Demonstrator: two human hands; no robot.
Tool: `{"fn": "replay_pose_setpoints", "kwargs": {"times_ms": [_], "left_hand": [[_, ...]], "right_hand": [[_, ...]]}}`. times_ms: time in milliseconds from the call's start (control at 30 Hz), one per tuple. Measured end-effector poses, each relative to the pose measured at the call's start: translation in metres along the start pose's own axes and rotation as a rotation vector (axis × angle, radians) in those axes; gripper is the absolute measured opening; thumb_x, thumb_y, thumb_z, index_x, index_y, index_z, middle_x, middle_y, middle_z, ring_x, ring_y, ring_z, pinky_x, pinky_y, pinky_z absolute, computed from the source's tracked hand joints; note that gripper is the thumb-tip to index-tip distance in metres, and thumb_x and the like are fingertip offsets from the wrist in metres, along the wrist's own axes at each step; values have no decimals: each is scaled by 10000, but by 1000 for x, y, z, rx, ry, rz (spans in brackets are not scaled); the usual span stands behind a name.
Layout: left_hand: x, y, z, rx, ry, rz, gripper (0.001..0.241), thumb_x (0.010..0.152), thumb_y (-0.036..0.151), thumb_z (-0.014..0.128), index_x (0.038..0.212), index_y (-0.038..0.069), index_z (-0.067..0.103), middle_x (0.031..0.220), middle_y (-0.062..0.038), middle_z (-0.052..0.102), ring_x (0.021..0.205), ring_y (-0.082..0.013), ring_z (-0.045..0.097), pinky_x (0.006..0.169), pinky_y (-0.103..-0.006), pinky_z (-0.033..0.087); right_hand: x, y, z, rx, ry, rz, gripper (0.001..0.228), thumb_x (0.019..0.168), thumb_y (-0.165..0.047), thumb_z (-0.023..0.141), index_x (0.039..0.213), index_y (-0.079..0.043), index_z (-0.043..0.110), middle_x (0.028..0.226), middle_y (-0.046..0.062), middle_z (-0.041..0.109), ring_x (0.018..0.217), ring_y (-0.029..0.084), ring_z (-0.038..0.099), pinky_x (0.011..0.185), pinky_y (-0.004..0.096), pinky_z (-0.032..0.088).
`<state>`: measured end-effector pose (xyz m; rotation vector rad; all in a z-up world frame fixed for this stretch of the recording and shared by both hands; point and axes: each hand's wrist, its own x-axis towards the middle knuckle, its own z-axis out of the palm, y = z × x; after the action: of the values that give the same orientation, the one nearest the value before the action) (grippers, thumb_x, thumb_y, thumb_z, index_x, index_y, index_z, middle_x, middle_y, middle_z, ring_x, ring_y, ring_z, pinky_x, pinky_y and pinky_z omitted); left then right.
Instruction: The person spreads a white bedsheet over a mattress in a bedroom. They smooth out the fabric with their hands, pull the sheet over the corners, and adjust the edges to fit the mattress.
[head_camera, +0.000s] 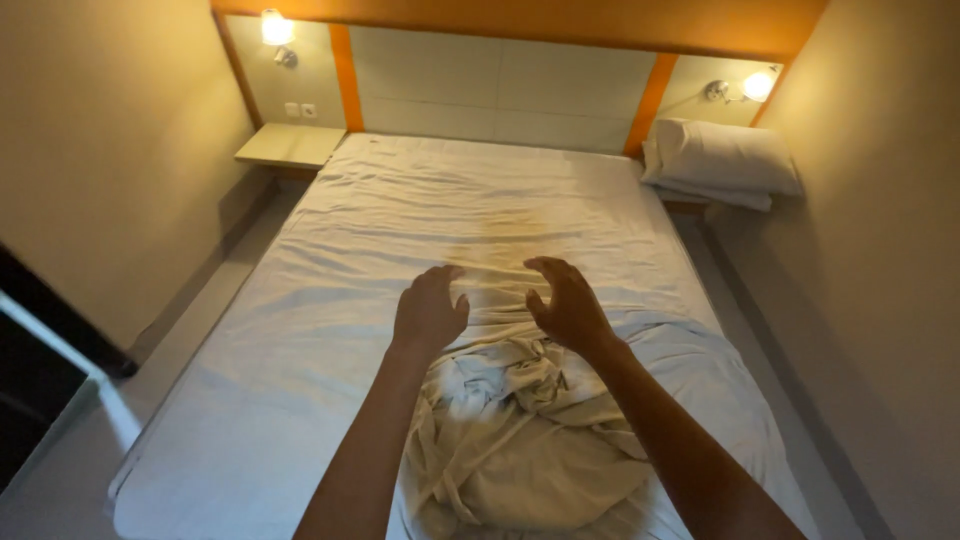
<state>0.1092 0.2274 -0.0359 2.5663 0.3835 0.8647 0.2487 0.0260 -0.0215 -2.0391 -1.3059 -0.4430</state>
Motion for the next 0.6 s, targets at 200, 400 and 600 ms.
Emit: {"fn": "replay_pose_setpoints", "kwargs": {"times_ms": [200, 400, 600], "left_hand": [[26, 0, 44, -125, 87, 146, 411, 852, 222, 736, 1239, 97, 678, 1268, -181, 680, 1205, -369, 621, 994, -481, 513], [51, 27, 52, -284, 84, 302, 354, 805, 193, 755, 1137, 79, 715, 1203, -183, 711, 1130, -392, 649, 950, -495, 511], [60, 26, 52, -353, -80, 333, 317, 830, 190, 724, 1133, 96, 726, 1185, -143, 731, 1112, -350, 677, 946, -452, 547]], "right_hand": [[-13, 6, -11, -143, 67, 114, 464, 900, -182, 679, 1341, -60, 604, 1393, 189, 600, 1316, 379, 530, 1121, 474, 415], [-27, -4, -28, -216, 104, 252, 454, 925, -197, 667, 1351, -56, 600, 1392, 191, 595, 1295, 381, 536, 1078, 471, 432], [-52, -13, -20, -241, 207, 373, 449, 921, -184, 654, 1344, -40, 611, 1379, 196, 613, 1297, 370, 561, 1101, 462, 439]]}}
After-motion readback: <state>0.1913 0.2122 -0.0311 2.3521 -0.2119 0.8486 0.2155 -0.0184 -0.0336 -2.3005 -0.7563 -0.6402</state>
